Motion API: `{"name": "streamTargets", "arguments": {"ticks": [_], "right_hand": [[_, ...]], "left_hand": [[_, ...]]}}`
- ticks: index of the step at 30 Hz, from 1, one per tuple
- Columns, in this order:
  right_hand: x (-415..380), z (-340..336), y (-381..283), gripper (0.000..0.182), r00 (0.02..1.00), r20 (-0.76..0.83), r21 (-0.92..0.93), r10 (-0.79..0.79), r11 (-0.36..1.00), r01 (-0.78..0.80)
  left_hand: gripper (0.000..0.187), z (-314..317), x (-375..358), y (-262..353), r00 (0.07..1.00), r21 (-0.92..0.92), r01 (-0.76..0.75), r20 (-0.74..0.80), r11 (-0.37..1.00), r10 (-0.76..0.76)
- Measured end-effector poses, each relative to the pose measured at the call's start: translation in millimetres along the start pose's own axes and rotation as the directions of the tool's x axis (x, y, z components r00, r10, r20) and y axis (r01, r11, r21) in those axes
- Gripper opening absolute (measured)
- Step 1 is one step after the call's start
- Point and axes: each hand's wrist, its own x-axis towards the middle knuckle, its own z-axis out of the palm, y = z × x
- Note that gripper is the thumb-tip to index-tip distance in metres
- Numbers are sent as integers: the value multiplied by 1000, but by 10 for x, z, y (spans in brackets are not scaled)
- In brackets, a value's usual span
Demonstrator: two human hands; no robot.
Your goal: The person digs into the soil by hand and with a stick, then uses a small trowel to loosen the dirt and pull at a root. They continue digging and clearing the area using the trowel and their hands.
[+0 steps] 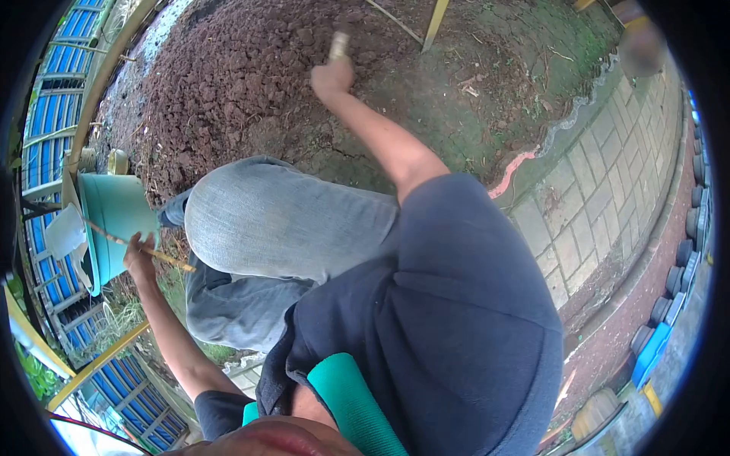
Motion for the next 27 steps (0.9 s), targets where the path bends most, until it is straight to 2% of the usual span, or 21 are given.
{"name": "streamTargets", "arguments": {"ticks": [1, 2, 5, 6, 8, 9, 11, 12, 13, 15, 16, 18, 19, 20, 22, 25, 26, 27], "right_hand": [[-35, -21, 189, 30, 975, -221, -32, 10, 999, -17], [-42, -88, 342, 25, 962, -255, -82, 103, 988, -128], [147, 101, 809, 21, 928, -148, 3, 341, 939, -344], [28, 136, 632, 20, 937, -165, 49, 309, 951, -305], [50, 491, 645, 20, 969, -149, -21, 199, 979, -204], [154, 652, 589, 20, 982, -139, -53, 131, 989, -139], [256, 803, 389, 23, 990, -35, -87, 139, 986, -141], [241, 823, 203, 23, 995, 30, -11, 93, 996, -93], [207, 793, 23, 24, 995, 91, 59, 48, 997, -53], [256, 782, -249, 27, 956, 265, -211, -126, 960, 185], [226, 779, -279, 28, 971, 186, -206, -152, 960, 189], [210, 671, -115, 29, 987, -132, -29, -92, 996, 89], [164, 499, 4, 28, 981, -194, 57, -3, 998, 14], [155, 318, 169, 27, 965, -246, 143, 93, 988, -59], [237, 212, 759, 24, 910, -202, 155, 363, 929, -336], [-23, 452, 921, 22, 943, -328, -223, 60, 965, -139], [144, 610, 943, 20, 953, -234, -55, 194, 976, -212], [160, 617, 763, 20, 964, -114, -14, 242, 969, -245]], "left_hand": [[27, -99, -81, 31, 969, -380, 159, -119, 911, -218], [24, -287, -99, -97, 956, -489, 168, -132, 856, -263], [23, -381, -454, -338, 928, -734, 125, -151, 668, -340], [23, -518, -499, -554, 923, -816, 137, -100, 562, -370], [24, -822, -533, -993, 912, -934, 161, 17, 319, -411], [24, -843, -534, -1041, 920, -931, 180, 45, 317, -390], [25, -918, -550, -1077, 930, -919, 218, 93, 328, -357], [26, -812, -552, -961, 877, -902, 205, -2, 379, -480], [25, -788, -512, -930, 878, -898, 222, 15, 380, -478], [25, -792, -498, -933, 873, -886, 263, 51, 381, -485], [26, -803, -500, -932, 876, -867, 291, 72, 404, -477], [27, -869, -498, -1024, 888, -830, 300, 64, 470, -455], [27, -884, -488, -1080, 894, -811, 303, 60, 500, -444], [30, -843, -527, -1010, 877, -829, 296, 40, 474, -478], [32, -940, -518, -1134, 883, -830, 299, 54, 471, -466], [33, -1020, -519, -1203, 868, -853, 305, 66, 424, -491], [33, -1033, -527, -1201, 864, -852, 305, 59, 425, -501], [33, -1000, -506, -1184, 862, -854, 304, 58, 422, -504]]}}
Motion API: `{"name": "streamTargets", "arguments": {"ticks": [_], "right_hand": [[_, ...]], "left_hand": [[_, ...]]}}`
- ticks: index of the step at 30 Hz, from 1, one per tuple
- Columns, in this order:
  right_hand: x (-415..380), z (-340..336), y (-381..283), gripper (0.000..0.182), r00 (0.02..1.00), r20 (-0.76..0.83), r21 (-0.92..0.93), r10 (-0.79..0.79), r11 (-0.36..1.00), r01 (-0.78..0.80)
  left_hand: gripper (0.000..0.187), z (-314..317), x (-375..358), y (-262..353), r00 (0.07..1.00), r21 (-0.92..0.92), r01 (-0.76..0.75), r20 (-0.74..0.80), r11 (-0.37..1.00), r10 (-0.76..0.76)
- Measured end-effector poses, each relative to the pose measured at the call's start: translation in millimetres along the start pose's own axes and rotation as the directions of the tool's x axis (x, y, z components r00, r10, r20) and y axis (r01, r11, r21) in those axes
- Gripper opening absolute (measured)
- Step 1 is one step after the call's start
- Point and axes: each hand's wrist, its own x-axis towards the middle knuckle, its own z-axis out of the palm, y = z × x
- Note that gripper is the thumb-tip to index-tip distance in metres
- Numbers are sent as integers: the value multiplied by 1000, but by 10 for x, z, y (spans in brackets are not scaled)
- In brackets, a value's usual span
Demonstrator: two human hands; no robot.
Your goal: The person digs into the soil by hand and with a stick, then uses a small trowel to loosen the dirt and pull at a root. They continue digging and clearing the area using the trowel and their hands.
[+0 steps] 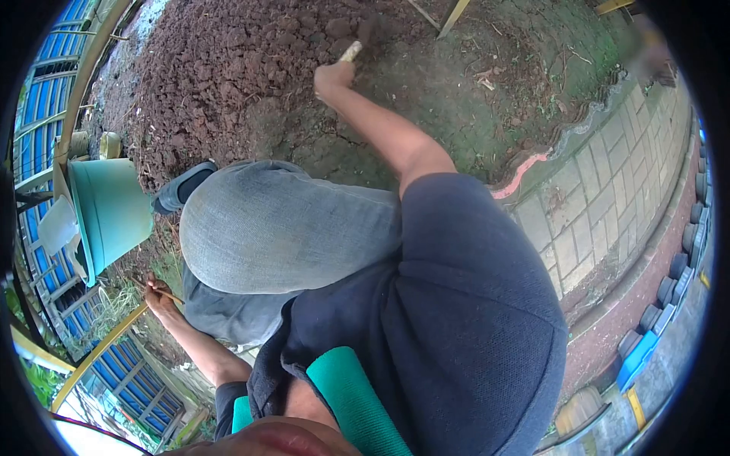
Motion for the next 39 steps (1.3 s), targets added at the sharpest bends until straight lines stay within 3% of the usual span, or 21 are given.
{"name": "streamTargets", "arguments": {"ticks": [2, 5, 7, 8, 9, 11, 13, 14, 15, 19, 20, 22, 24, 26, 28, 30, 33, 35, 36, 37, 39], "right_hand": [[69, 190, -246, 19, 996, -43, 3, -81, 997, 81], [-122, 57, -947, 12, 979, 201, 293, -21, 955, -40], [-11, 57, -1062, 11, 957, 262, 165, -128, 982, 87], [45, 84, -1042, 13, 939, 279, 168, -202, 973, 160], [29, 22, -971, 15, 909, 129, 146, -395, 915, 377], [-91, -185, -617, 18, 681, -136, -1, -719, 688, 726], [-172, -277, -134, 22, 791, -329, 85, -515, 818, 568], [-192, -300, 130, 21, 939, -205, 122, -275, 945, 303], [-270, -354, 228, 20, 997, -76, 122, -2, 992, 11], [-807, -352, -321, 11, 958, 262, 455, 114, 861, -227], [-771, -354, -483, 11, 941, 332, 426, 67, 879, -213], [-681, -463, -689, 11, 905, 418, 352, -76, 932, -84], [-337, -489, -597, 14, 898, 295, 105, -327, 945, 310], [-261, -976, -886, 17, 812, 477, -79, -338, 903, 422], [-267, -1399, -1126, 21, 591, 471, -122, -655, 615, 779], [-462, -1707, -1420, 26, 414, 356, -118, -838, 399, 909], [-609, -1775, -1472, 38, 333, 191, -91, -923, 321, 943], [-96, -1517, -708, 43, 502, 261, -208, -825, 459, 863], [381, -1397, -217, 44, 645, 501, -517, -576, 398, 757], [355, -1511, -204, 44, 726, 558, -577, -401, 442, 687], [205, -1544, -707, 45, 696, 618, -550, -365, 432, 715]], "left_hand": [[34, 106, -77, -65, 999, 32, -15, -29, 999, 16], [34, 154, -119, -85, 1000, 22, 12, -24, 1000, -11], [34, 32, -15, -24, 999, 38, 32, -19, 999, -31], [34, 106, -30, -21, 999, 59, 7, -39, 998, -5], [33, 173, -93, -63, 998, 77, -11, -66, 997, 16], [33, 244, -190, -118, 992, 103, -47, -112, 994, 58], [34, 286, -239, -123, 993, 114, -51, -96, 992, 62], [34, 278, -265, -134, 994, 119, -53, -88, 991, 63], [35, 239, -215, -128, 995, 107, -48, -85, 993, 58], [33, 177, -148, -106, 996, 115, -20, -85, 993, 30], [33, 174, -150, -118, 994, 121, -34, -100, 992, 46], [33, 204, -162, -151, 989, 117, -65, -127, 991, 80], [33, 127, -87, -127, 993, 44, -49, -109, 998, 54], [32, -88, 1, -81, 1000, 8, 9, -8, 1000, -9], [33, -113, -20, -69, 998, 3, 50, 44, 999, -50], [32, -247, 97, -33, 982, 34, 75, 174, 997, -80], [30, 406, -363, -139, 997, 5, 35, 73, 999, -35], [28, 481, -350, -132, 988, 14, 44, 147, 999, -45], [27, 523, -353, -121, 981, 21, 46, 189, 999, -49], [26, 581, -370, -145, 984, 17, 39, 172, 999, -42], [25, 754, -408, -182, 986, 75, 18, 163, 997, -30]]}}
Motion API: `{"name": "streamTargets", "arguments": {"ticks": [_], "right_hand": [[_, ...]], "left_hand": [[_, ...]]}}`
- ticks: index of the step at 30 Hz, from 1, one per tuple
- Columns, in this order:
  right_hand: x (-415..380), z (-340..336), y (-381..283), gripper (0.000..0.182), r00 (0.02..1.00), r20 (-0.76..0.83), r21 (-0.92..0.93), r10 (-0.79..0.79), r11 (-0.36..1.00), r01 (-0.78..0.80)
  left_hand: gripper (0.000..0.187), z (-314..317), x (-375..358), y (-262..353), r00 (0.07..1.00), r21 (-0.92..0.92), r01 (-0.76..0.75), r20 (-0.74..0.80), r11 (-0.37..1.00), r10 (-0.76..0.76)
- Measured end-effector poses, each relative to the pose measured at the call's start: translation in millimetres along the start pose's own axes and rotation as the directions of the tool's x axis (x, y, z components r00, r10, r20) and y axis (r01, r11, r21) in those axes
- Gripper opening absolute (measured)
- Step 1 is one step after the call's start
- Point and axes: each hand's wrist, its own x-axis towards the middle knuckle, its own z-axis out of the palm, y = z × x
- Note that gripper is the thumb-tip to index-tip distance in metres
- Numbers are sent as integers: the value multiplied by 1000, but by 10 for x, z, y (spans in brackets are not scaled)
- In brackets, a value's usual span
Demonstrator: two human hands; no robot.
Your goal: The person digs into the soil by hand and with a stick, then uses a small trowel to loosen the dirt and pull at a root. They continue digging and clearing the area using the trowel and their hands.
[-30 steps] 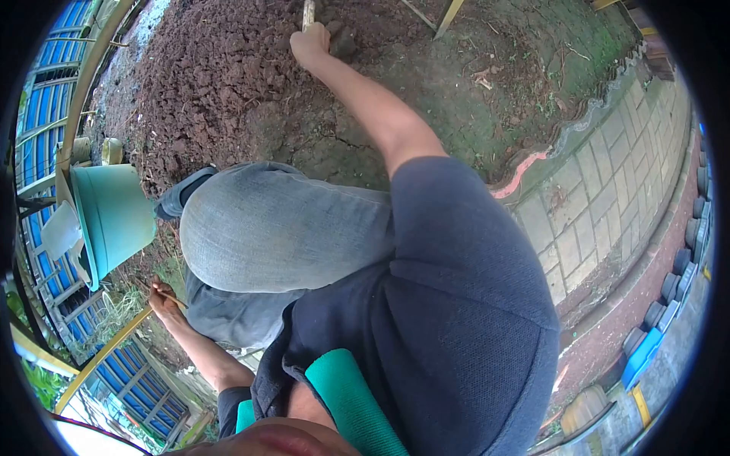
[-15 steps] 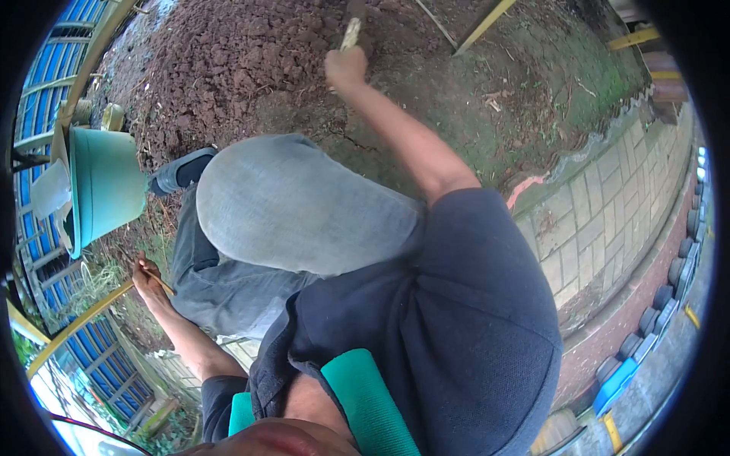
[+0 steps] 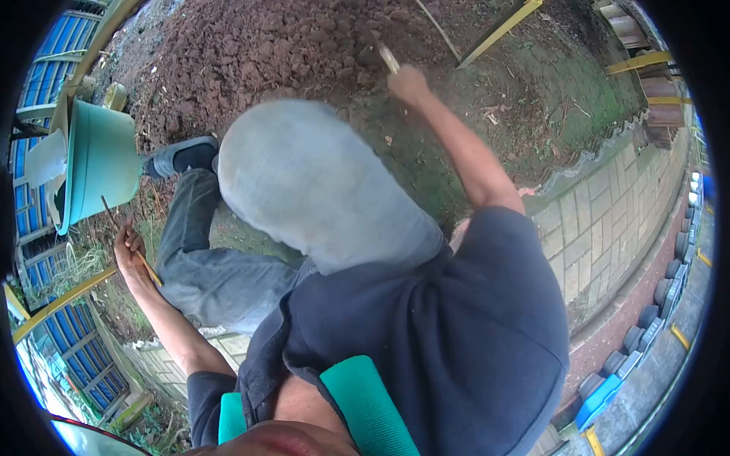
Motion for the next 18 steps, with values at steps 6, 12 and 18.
{"name": "streamTargets", "arguments": {"ticks": [6, 12, 18], "right_hand": [[-517, -111, -337, 45, 891, -451, 309, 47, 945, 107], [-59, 554, 639, 42, 995, 75, 148, -58, 988, 47], [-287, -725, -331, 27, 965, 259, 374, 48, 916, -146]], "left_hand": [[26, 47, -162, -57, 998, 33, -28, -60, 999, 30], [21, 285, -173, -70, 999, 167, -34, 36, 985, 29], [22, 960, -118, -273, 997, 686, -25, 75, 727, -36]]}}
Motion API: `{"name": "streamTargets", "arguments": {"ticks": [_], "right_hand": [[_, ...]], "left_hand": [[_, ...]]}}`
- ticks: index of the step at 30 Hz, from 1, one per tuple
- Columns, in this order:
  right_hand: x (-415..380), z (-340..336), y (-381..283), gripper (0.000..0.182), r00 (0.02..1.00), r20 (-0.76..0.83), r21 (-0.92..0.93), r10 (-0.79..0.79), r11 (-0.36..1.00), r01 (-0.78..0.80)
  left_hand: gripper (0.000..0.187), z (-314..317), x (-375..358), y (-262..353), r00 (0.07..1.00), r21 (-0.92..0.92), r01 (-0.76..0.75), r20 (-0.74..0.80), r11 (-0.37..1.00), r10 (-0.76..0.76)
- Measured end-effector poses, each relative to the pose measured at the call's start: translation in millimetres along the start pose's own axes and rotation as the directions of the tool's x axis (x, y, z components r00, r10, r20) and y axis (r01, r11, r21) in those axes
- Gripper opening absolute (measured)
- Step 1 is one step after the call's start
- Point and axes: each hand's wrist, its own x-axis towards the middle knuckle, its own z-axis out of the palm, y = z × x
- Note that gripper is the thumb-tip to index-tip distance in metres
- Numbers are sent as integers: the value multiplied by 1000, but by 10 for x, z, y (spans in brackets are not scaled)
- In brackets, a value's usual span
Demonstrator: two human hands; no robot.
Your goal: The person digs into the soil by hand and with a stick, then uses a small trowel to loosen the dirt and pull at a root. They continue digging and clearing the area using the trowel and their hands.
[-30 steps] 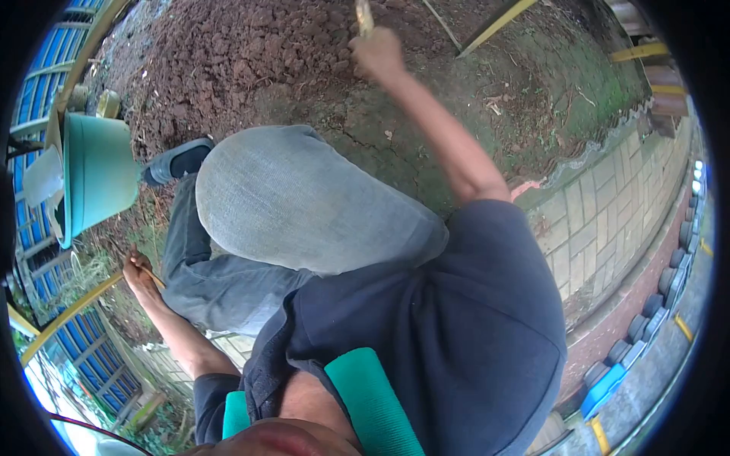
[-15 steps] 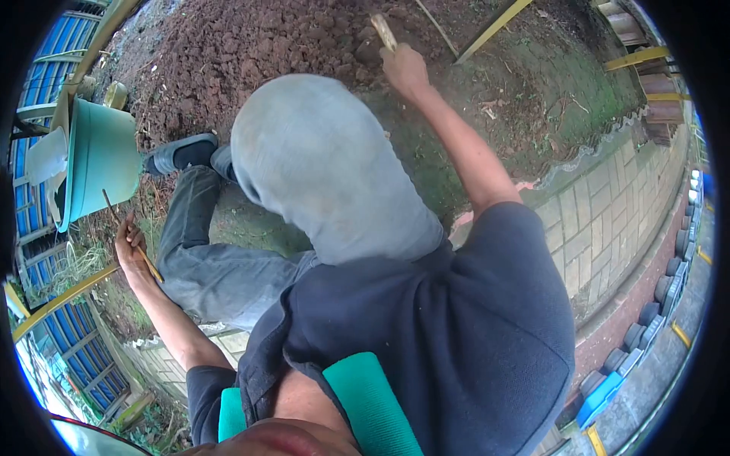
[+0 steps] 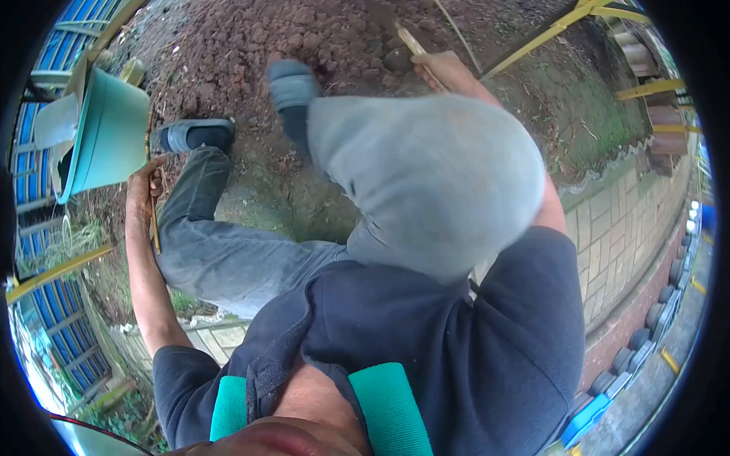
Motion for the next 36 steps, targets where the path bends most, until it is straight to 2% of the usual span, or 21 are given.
{"name": "streamTargets", "arguments": {"ticks": [2, 5, 7, 8, 9, 11, 15, 17, 18, 19, 20, 21, 22, 23, 24, 25, 27, 29, 30, 33, 36], "right_hand": [[-400, -72, -316, 22, 999, -15, 293, -52, 954, 54], [-873, -351, -448, 25, 991, -83, 17, -103, 994, 105], [-1000, -656, -295, 22, 979, -132, -156, -157, 978, 135], [-1186, -729, -416, 21, 982, -161, -259, -99, 964, 55], [-1332, -759, -521, 22, 982, -182, -360, -49, 933, -20], [-1202, -914, -216, 24, 965, -108, -725, -240, 683, 88], [-1292, -828, -271, 25, 967, -214, -668, -137, 743, -42], [-1275, -845, -299, 26, 971, -222, -602, -91, 796, -63], [-1232, -854, -183, 28, 964, -229, -644, -137, 764, -45], [-1156, -867, 5, 29, 954, -228, -686, -196, 728, -15], [-1124, -886, 240, 30, 941, -267, -523, -207, 852, 39], [-1149, -899, 530, 31, 933, -292, -337, -212, 935, 107], [-1097, -911, 684, 32, 933, -304, -131, -195, 978, 161], [-1043, -923, 837, 34, 932, -316, 80, -177, 974, 213], [-1064, -877, 897, 33, 930, -328, 177, -165, 956, 232], [-1033, -899, 930, 33, 929, -331, 205, -166, 948, 242], [-1096, -893, 976, 33, 927, -343, 150, -153, 965, 214], [-1163, -892, 988, 32, 926, -347, 77, -152, 979, 189], [-1203, -866, 976, 32, 926, -345, 28, -152, 985, 172], [-1241, -852, 916, 31, 925, -345, -73, -157, 987, 140], [-1276, -866, 831, 30, 919, -348, -181, -185, 975, 128]], "left_hand": [[24, 147, 58, 73, 997, 49, -23, 80, 999, 19], [27, 273, 147, 209, 987, 85, -60, 156, 995, 46], [27, 352, 129, 277, 985, 71, -73, 161, 995, 61], [24, 357, 119, 275, 983, 88, -84, 171, 993, 68], [23, 342, 111, 249, 984, 136, -103, 160, 985, 81], [22, 324, 137, 175, 986, 243, -124, 140, 962, 92], [21, 517, 222, 107, 983, 535, -185, 88, 824, 163], [22, 875, 199, 148, 925, 664, -377, 233, 647, 300], [22, 1023, 389, 73, 848, 676, -529, 398, 513, 349], [22, 1289, 419, 36, 836, 637, -549, 429, 541, 343], [22, 1568, 449, -11, 751, 568, -660, 495, 492, 436], [19, 1866, 440, -81, 677, 539, -729, 480, 422, 558], [18, 2140, 689, -247, 630, 553, -767, 556, 325, 543], [18, 2439, 563, -202, 683, 585, -719, 491, 376, 541], [19, 2701, 677, -258, 632, 534, -769, 546, 352, 551], [21, 3060, 882, -407, 703, 567, -707, 497, 423, 509], [23, 3564, 958, -505, 739, 506, -672, 419, 540, 527], [26, 4088, 1402, -889, 798, 515, -601, 435, 612, 418], [29, 4148, 1272, -903, 831, 450, -549, 390, 704, 397], [27, 4110, 1142, -823, 843, 488, -528, 401, 695, 358], [24, 3937, 1176, -887, 752, 546, -659, 491, 517, 440]]}}
